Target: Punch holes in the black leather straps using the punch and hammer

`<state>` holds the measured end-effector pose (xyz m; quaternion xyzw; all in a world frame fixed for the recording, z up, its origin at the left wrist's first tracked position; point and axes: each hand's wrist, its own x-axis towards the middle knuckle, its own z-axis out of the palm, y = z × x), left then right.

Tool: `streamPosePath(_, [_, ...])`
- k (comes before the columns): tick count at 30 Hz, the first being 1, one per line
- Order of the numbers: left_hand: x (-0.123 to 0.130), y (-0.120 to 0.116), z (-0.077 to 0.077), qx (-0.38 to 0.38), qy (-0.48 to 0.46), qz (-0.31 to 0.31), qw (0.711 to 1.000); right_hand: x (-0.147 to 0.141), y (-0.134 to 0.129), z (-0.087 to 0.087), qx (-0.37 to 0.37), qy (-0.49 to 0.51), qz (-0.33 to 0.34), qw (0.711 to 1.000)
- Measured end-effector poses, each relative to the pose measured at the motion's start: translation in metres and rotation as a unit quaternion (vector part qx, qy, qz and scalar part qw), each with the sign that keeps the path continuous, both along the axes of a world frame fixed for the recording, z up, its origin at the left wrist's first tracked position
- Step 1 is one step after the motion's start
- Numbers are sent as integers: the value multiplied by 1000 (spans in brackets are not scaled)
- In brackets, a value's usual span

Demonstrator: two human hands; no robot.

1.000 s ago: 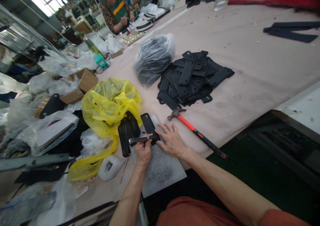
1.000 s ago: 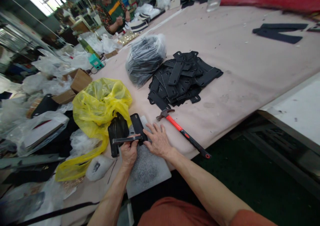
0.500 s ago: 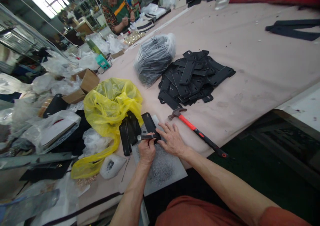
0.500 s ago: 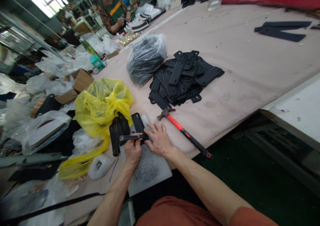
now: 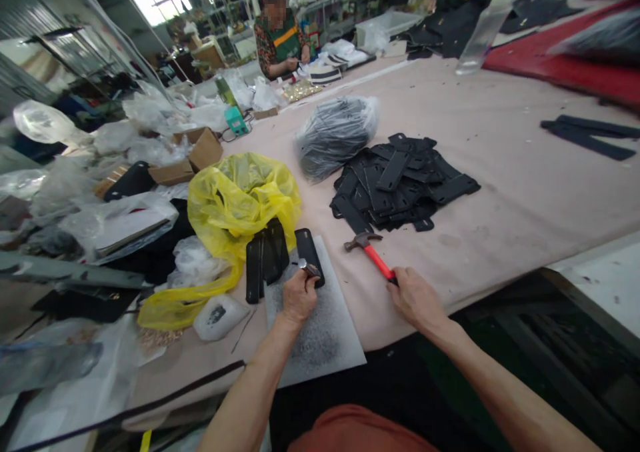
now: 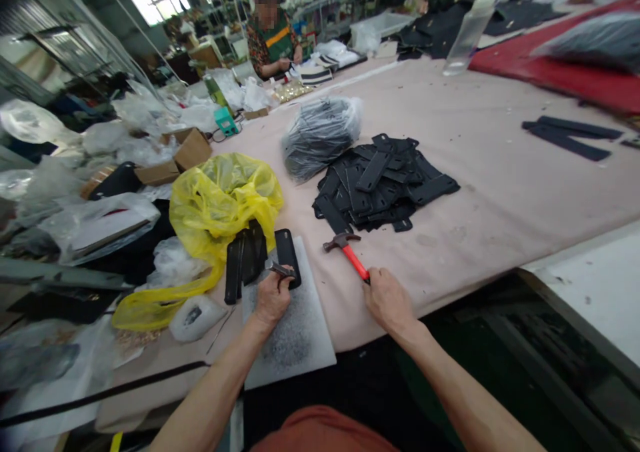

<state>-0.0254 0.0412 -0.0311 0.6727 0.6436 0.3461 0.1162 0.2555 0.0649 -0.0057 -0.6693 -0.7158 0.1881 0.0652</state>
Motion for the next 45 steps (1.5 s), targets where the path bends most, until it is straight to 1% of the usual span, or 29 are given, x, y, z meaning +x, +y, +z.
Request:
streamPosePath(2, [1,0,2,-7,3,5,1000,3,-3,0,-100,112,-50,987])
streamPosePath(3, [1,-1,3,-11,4,5,1000,1,-6,1,-169,200,-80,962])
streamPosePath(5, [2,-2,4,-14,2,6,1000,-6,-14,3,-303,376,-137,865])
streamPosePath(7, [2,-2,4,-13,-4,4,1000,-14,-21,8,-377,473,-191,773])
streamPosePath(8, [1,-2,4,-11,-7,3,1000,-18,-23,14,-391,486,-214,751])
streamPosePath(9, [1,-3,3,-10,-9,1,1000,-21,-23,25,-386,486,-232,749])
streamPosePath(10, [1,-3,3,-9,-12,-1,1000,-23,-22,40,-365,481,-237,761])
streamPosePath(12, [0,-3,3,-8,-14,-2,1000,-29,-15,86,-272,475,-195,814])
streamPosePath(14, [0,-3,4,-6,-13,-1,1000,-34,-8,144,-98,472,-111,869])
streamPosePath(15, [1,-3,4,-6,-12,-1,1000,-38,-5,171,12,471,-84,878])
streamPosePath(16, [1,-3,5,-5,-11,-2,1000,-41,-3,194,130,470,-69,871])
streamPosePath(17, [1,-3,6,-4,-11,-2,1000,-45,-4,210,234,468,-65,850])
streamPosePath(18, [1,-3,7,-3,-10,-3,1000,-48,-6,217,312,449,-61,835])
streamPosePath(19, [1,-3,8,-3,-9,-4,1000,-50,-9,217,357,413,-36,837])
streamPosePath(20, [1,-3,8,-2,-8,-4,1000,-51,-13,211,366,358,11,859])
streamPosePath(21, [1,-3,8,-3,-6,-3,1000,-49,-16,200,341,287,72,892])
streamPosePath(23, [1,-3,8,-3,-1,-1,1000,-42,-18,180,230,141,187,945])
streamPosePath(25, [1,-3,6,-4,2,0,1000,-35,-16,177,165,70,221,959])
streamPosePath(26, [1,-3,6,-4,3,0,1000,-33,-14,183,172,73,208,960])
streamPosePath(28, [1,-3,6,-4,4,-3,1000,-36,-12,203,262,152,131,944])
streamPosePath(30, [1,-3,7,-5,5,-7,1000,-45,-14,217,373,277,17,885])
streamPosePath(31, [1,-3,7,-6,6,-8,1000,-50,-16,217,399,319,-6,860])
streamPosePath(32, [1,-3,9,-8,7,-10,1000,-53,-19,213,394,334,3,856])
streamPosePath(34, [2,-3,11,-12,12,-11,1000,-51,-25,195,335,313,79,886])
streamPosePath(36, [3,-2,11,-15,12,-13,1000,-40,-26,173,220,228,150,937])
streamPosePath(37, [3,-2,11,-15,8,-13,1000,-32,-24,163,168,191,158,954])
streamPosePath(39, [3,-2,10,-13,-3,-9,1000,-16,-18,144,75,138,146,977])
streamPosePath(41, [2,-2,9,-13,-11,-6,1000,-4,-10,122,30,144,104,984])
streamPosePath(45, [1,-2,9,-17,-12,-8,1000,5,-1,57,-81,151,44,984])
